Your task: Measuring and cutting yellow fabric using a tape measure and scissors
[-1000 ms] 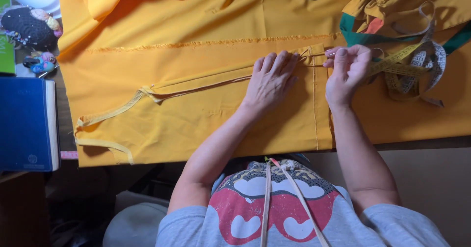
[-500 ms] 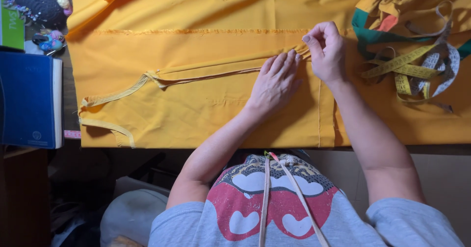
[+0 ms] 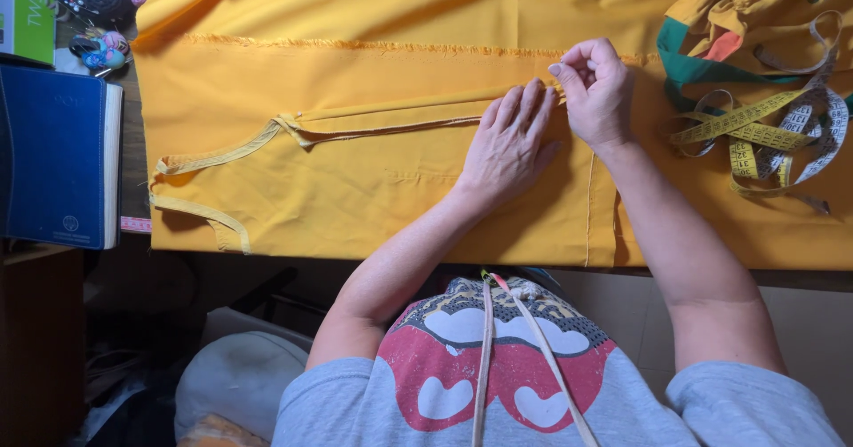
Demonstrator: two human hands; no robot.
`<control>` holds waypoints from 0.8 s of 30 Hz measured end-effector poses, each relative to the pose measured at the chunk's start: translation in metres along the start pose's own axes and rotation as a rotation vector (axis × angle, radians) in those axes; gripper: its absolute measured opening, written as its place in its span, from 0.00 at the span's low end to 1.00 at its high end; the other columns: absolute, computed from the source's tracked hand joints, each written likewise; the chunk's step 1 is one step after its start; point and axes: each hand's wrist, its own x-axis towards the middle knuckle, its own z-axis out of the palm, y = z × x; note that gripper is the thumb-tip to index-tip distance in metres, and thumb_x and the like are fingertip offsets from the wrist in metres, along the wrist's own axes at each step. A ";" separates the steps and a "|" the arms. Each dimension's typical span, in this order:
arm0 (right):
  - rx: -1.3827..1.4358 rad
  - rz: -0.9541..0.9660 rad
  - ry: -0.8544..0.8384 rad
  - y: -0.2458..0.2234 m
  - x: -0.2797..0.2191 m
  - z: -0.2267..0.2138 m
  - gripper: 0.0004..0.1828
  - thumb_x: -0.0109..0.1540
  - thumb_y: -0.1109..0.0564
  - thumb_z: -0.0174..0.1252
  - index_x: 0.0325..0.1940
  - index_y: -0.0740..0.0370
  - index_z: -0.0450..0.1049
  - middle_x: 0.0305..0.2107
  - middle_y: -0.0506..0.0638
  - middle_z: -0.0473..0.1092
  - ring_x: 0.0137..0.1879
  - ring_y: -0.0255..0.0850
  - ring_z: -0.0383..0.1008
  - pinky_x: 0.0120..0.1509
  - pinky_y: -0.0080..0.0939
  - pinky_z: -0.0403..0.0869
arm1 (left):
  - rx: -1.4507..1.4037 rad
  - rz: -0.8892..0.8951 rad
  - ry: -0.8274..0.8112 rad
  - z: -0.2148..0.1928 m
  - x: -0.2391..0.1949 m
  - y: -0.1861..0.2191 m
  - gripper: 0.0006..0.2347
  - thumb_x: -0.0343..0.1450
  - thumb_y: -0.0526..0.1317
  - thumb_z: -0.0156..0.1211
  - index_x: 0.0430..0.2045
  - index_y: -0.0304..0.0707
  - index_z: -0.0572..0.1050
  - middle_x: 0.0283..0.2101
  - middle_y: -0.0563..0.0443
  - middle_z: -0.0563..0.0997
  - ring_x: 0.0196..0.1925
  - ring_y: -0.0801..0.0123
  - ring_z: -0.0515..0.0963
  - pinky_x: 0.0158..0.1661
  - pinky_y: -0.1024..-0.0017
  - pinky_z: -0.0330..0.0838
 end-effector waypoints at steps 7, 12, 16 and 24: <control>0.022 -0.078 0.007 0.009 -0.003 -0.001 0.09 0.66 0.70 0.69 0.50 0.69 0.81 0.35 0.57 0.77 0.39 0.40 0.77 0.45 0.36 0.77 | 0.031 -0.043 -0.007 -0.004 0.007 0.002 0.28 0.73 0.60 0.55 0.62 0.44 0.64 0.62 0.49 0.70 0.58 0.58 0.72 0.56 0.63 0.68; 0.186 0.063 -0.019 0.022 0.013 0.001 0.07 0.66 0.70 0.70 0.47 0.70 0.81 0.39 0.57 0.80 0.44 0.37 0.78 0.52 0.34 0.78 | -0.016 -0.054 -0.022 0.002 0.008 -0.002 0.30 0.72 0.60 0.59 0.63 0.44 0.62 0.63 0.48 0.68 0.61 0.56 0.70 0.59 0.60 0.68; 0.100 -0.026 -0.039 0.018 0.010 0.000 0.06 0.66 0.70 0.71 0.45 0.70 0.81 0.39 0.58 0.80 0.44 0.40 0.79 0.51 0.36 0.77 | -0.059 -0.058 -0.005 -0.003 0.007 0.001 0.30 0.71 0.60 0.58 0.62 0.42 0.64 0.59 0.49 0.68 0.59 0.56 0.70 0.58 0.60 0.69; -0.161 -0.153 -0.229 0.027 0.008 -0.008 0.05 0.74 0.66 0.71 0.54 0.70 0.84 0.44 0.60 0.80 0.49 0.45 0.79 0.54 0.42 0.75 | -0.259 -0.181 0.332 0.026 0.004 0.007 0.15 0.66 0.41 0.56 0.43 0.36 0.68 0.37 0.41 0.70 0.39 0.44 0.74 0.41 0.48 0.70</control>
